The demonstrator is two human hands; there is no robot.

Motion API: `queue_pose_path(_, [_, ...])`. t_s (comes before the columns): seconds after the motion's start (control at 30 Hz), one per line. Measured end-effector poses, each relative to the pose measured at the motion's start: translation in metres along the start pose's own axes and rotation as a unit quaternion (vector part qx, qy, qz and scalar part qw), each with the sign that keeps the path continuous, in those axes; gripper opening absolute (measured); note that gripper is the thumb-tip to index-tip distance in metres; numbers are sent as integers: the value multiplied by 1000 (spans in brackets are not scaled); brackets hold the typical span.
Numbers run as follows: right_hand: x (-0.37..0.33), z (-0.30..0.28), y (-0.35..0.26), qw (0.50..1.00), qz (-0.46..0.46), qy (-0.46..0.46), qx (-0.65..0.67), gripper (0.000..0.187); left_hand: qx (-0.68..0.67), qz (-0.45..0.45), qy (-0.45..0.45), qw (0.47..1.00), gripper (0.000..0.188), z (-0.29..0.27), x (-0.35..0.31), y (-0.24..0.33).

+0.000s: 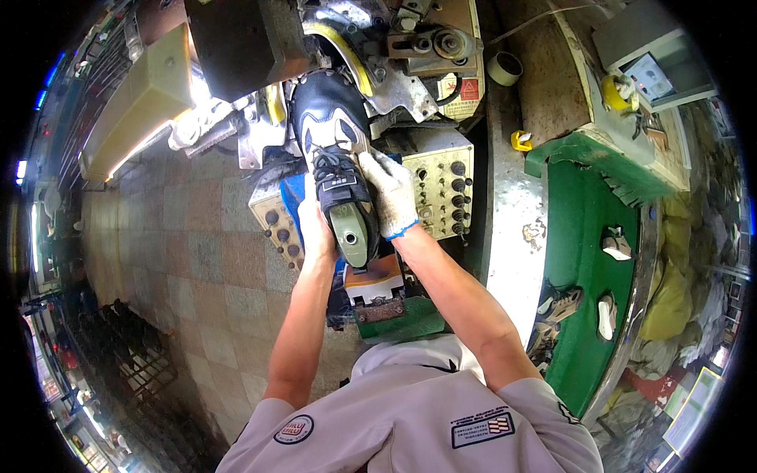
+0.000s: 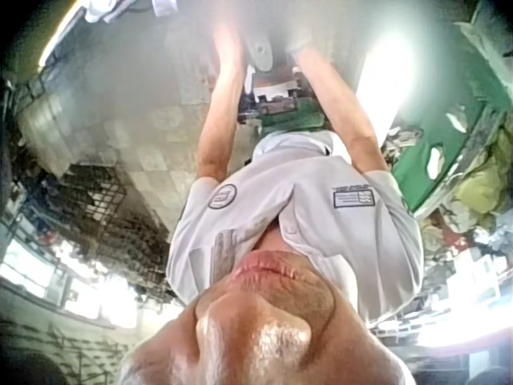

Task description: The person places a shoe upper onto a lasting machine, activates the machine to press and shape the material over the last, removes the shoe, and places it on a conveyor belt.

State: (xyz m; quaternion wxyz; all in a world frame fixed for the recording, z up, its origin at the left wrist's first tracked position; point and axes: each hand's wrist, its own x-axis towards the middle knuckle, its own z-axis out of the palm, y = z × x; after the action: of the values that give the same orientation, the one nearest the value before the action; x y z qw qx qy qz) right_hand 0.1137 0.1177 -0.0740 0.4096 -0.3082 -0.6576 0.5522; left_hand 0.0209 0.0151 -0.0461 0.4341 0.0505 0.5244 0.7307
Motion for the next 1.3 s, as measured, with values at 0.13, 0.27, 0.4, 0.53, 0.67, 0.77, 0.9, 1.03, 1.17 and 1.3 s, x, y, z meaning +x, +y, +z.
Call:
queue_pose_path(0.13, [-2, 9, -3, 969, 150, 34, 195, 29, 13, 19, -6, 1000, 45, -3, 4, 0])
queue_pose_path(0.27, [-1, 8, -3, 916, 232, 41, 325, 28, 106, 100, -51, 988, 44, -7, 7, 1])
queue_pose_path(0.4, [-2, 17, -2, 902, 248, 59, 347, 27, 211, 185, -61, 958, 42, -21, 18, -7])
queue_pose_path(0.53, [-1, 26, -2, 928, 203, 74, 303, 29, 277, 250, -81, 924, 33, -29, 28, -1])
queue_pose_path(0.67, [-1, 26, -33, 913, 226, 54, 335, 29, 245, 236, -86, 936, 32, -36, 27, 1])
queue_pose_path(0.77, [-1, 20, -25, 919, 232, 65, 312, 29, 317, 297, -73, 898, 33, -27, 20, -1])
queue_pose_path(0.9, [6, 21, -36, 908, 229, 50, 347, 28, 340, 282, -56, 896, 30, -26, 19, 6])
queue_pose_path(1.03, [6, 18, -23, 906, 247, 42, 341, 33, 254, 216, -45, 942, 44, -26, 13, 10])
queue_pose_path(1.17, [-13, -12, 14, 958, 182, 83, 204, 47, 147, 109, 15, 983, 45, -57, 2, -12])
queue_pose_path(1.3, [-56, -82, -24, 933, 243, 114, 241, 52, 494, 123, 44, 859, 68, -133, -53, -105])
